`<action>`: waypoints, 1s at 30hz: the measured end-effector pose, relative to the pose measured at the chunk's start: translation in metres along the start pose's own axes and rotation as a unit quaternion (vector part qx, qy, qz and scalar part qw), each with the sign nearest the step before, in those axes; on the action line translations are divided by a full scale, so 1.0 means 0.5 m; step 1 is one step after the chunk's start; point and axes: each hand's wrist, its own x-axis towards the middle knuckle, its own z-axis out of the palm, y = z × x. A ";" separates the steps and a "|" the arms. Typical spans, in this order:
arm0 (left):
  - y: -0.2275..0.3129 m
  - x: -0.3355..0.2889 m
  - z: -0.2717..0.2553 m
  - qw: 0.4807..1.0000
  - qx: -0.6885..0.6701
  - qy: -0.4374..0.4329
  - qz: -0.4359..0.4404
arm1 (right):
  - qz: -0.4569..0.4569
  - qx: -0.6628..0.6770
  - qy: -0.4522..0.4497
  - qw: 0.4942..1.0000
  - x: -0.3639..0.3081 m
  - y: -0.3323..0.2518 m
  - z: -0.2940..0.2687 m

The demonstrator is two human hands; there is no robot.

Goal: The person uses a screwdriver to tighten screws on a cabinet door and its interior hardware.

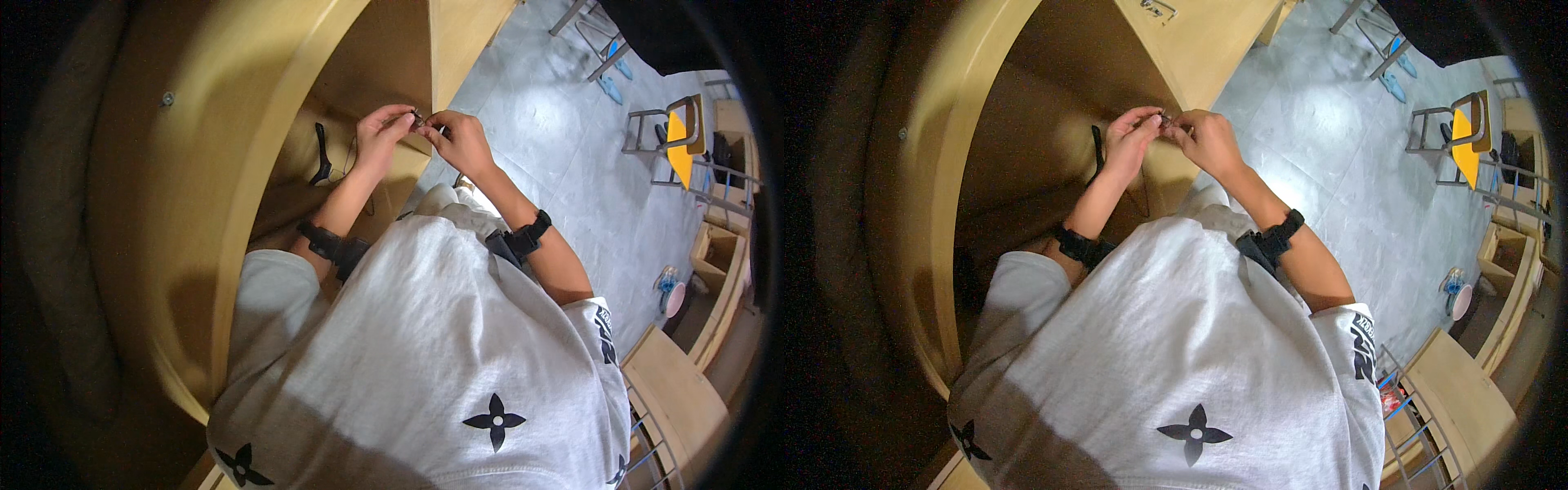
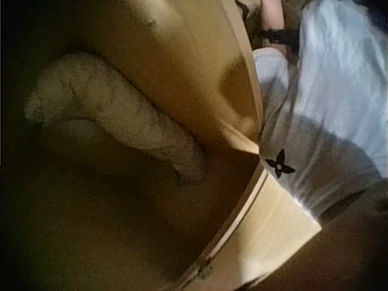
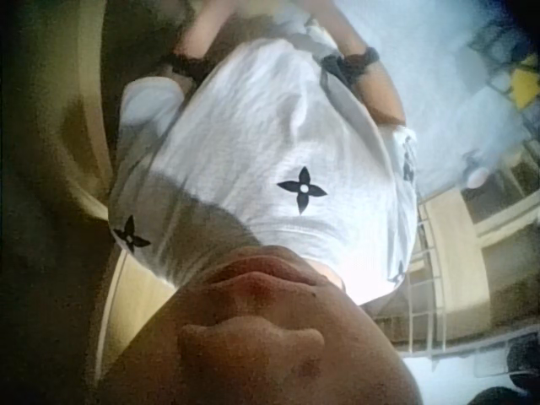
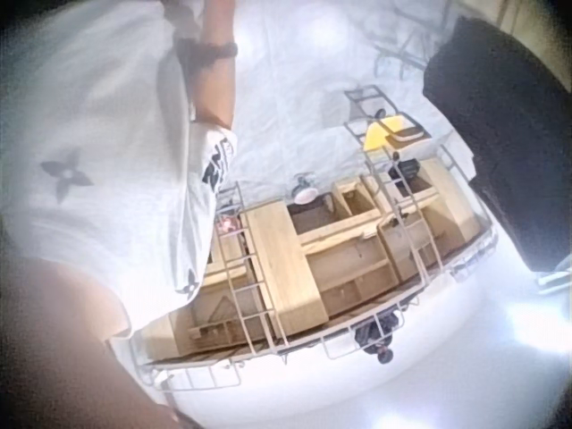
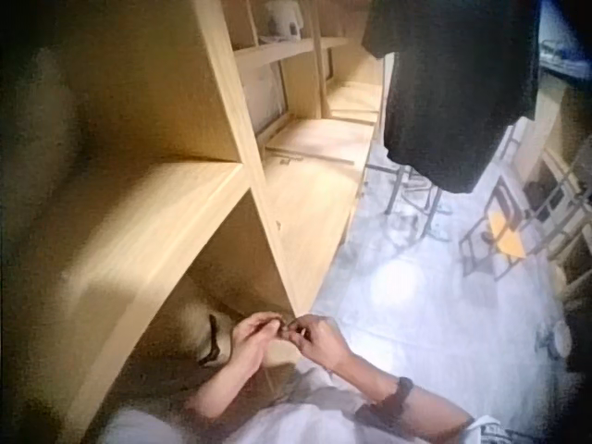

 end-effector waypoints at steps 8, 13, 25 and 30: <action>0.010 0.000 0.012 0.992 0.104 0.017 0.068 | -0.062 -0.030 0.062 0.996 -0.001 0.019 0.013; -0.001 0.003 0.018 0.992 0.097 0.039 0.068 | -0.038 -0.060 0.067 0.995 0.008 0.020 0.014; 0.013 0.009 0.028 0.988 0.119 0.039 0.087 | -0.014 -0.038 0.069 0.997 0.014 -0.003 0.000; 0.015 0.007 0.034 0.985 0.139 0.036 0.095 | -0.014 -0.029 0.081 0.996 0.012 -0.003 -0.004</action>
